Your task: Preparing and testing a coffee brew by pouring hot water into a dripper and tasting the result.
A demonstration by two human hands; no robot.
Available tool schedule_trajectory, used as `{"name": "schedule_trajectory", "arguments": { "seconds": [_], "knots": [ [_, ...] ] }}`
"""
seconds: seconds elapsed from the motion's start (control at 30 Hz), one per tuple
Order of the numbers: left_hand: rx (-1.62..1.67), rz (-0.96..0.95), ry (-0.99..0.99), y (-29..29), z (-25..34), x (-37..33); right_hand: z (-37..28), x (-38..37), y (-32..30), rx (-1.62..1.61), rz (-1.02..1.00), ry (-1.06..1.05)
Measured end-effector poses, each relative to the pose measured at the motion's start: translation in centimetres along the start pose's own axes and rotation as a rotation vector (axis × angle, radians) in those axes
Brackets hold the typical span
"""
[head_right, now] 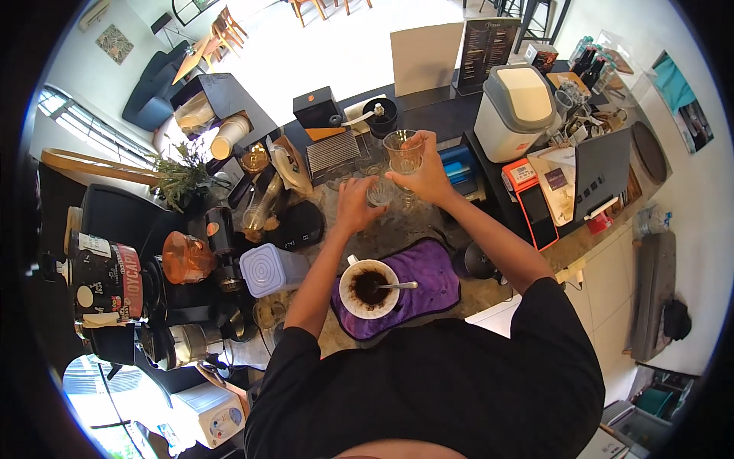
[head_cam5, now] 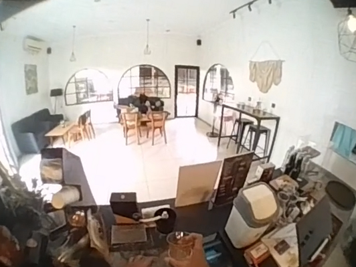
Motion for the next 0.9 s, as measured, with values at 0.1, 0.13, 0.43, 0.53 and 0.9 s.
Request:
{"name": "schedule_trajectory", "arguments": {
  "seconds": [0.1, 0.13, 0.43, 0.53, 0.9],
  "knots": [
    [-0.009, 0.014, 0.011, 0.3, -0.2, -0.1, -0.1, 0.0, -0.2, 0.003, 0.011, 0.016],
    [-0.018, 0.017, 0.012, 0.3, -0.3, -0.1, 0.1, 0.0, -0.3, 0.004, 0.011, 0.018],
    [-0.137, -0.001, 0.063, 0.9, -0.4, 0.6, 0.8, 0.1, 0.2, 0.017, -0.001, 0.019],
    [-0.163, 0.016, 0.078, 0.9, -0.8, 0.7, 0.3, 0.0, 0.2, -0.019, 0.001, 0.004],
    [0.065, 0.039, 0.053, -3.3, 3.0, 0.0, -1.3, 0.4, 0.3, -0.021, -0.031, -0.007]
  ]
}}
Point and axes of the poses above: each hand's wrist, its own x-axis away from the middle knuckle, its own y-axis out of the palm, z = x × y, the point moved 5 cm from there along -x, towards the middle knuckle, and after that the axes turned 12 degrees about x, right-handed, at the moved point
